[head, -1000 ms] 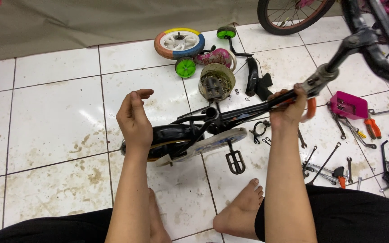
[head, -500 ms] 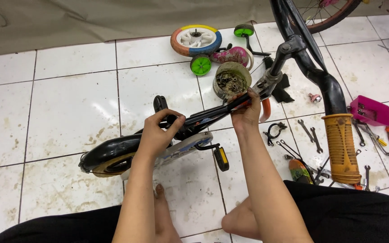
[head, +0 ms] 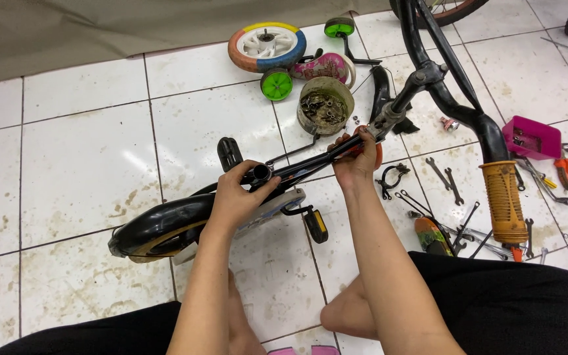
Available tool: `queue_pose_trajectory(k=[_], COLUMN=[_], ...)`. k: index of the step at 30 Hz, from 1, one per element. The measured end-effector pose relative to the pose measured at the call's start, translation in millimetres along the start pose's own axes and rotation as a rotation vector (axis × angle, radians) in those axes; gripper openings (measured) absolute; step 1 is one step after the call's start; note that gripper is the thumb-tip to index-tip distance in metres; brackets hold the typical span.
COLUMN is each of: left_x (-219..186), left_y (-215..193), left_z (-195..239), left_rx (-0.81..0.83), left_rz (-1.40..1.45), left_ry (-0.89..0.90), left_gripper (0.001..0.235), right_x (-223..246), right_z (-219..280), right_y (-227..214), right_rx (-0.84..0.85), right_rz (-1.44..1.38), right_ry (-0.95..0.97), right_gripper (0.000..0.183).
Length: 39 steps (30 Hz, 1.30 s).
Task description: The person sits on the floor and uses a screwdriver to tighten screws on the chain guard of a small bicycle. They then flip the bicycle over and continue to tighten screws on the frame and pedal area.
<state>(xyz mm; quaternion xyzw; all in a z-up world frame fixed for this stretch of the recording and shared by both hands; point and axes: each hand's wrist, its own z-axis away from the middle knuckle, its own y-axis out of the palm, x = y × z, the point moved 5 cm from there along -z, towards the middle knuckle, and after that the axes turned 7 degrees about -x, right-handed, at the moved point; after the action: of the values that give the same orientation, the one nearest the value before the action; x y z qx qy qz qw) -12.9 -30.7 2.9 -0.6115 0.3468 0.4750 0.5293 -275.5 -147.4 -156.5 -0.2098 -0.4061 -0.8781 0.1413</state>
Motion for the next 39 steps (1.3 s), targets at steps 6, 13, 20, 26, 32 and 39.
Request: queue_pose_trajectory(k=[6,13,20,26,32,39], left_x=[10,22,32,25,22,26], left_y=[15,20,28,29,29,28], left_z=[0,-3,-4,-3,-3,-7], left_rx=[-0.007,-0.088,-0.057,-0.091,-0.13,-0.152], left_rz=[0.008,-0.094,-0.405,-0.429,-0.491,-0.536], left_ry=[0.061,0.186,0.259,0.263,0.312,0.344], left_gripper=[0.034,0.036,0.032,0.036,0.04,0.044], right_x=[5,12,47,93,137,169], right_z=[1,7,3,-3,101,130], right_y=[-11,-6,-56,-95,-64,4], right_rx=[-0.021,0.003,-0.04,0.305,0.763,0.728], right_rz=[0.0,0.048,0.972,2.543,2.919,2.563], right_ry=[0.028,0.02,-0.247,0.074,0.209,0.191], right_gripper=[0.036,0.036,0.064,0.091,0.059,0.038])
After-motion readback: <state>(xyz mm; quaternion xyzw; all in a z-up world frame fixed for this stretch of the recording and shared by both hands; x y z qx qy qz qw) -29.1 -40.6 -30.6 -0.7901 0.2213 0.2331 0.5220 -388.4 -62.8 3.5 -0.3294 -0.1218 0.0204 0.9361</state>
